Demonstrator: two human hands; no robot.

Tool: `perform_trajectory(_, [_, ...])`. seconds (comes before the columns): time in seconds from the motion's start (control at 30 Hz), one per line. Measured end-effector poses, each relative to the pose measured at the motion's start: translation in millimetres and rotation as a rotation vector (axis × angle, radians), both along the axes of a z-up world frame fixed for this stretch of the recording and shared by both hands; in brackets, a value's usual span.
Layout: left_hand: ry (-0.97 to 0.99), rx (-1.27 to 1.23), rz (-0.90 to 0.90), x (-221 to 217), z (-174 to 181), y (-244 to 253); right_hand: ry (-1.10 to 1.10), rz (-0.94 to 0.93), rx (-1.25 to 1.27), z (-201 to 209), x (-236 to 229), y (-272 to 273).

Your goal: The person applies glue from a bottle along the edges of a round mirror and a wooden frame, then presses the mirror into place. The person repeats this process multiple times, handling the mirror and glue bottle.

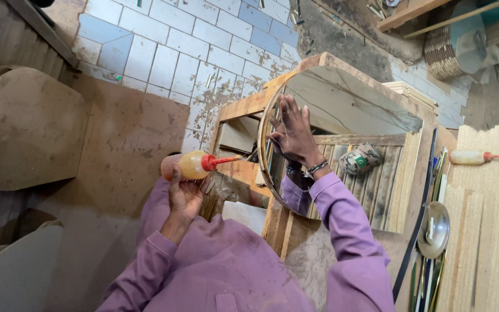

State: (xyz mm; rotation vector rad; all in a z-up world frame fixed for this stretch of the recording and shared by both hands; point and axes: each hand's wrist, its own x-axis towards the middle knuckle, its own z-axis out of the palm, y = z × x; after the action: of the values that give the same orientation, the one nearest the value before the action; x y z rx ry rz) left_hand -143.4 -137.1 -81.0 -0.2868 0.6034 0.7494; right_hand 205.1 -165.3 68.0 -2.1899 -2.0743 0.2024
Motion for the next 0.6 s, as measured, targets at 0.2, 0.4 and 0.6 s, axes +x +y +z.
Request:
perform_trajectory(0.2, [-0.023, -0.023, -0.036, 6.8, 4.3, -3.4, -0.119, 0.171, -0.003, -10.3, -10.4, -17.5])
perform_trajectory(0.4, [-0.061, 0.024, -0.003, 10.3, 4.1, 5.9, -0.2, 0.335, 0.022, 2.2, -40.8, -35.5])
perform_trajectory(0.6, [-0.056, 0.246, 0.066, 17.4, 18.8, 39.9, 0.041, 0.347, 0.054, 46.2, -40.7, -28.6])
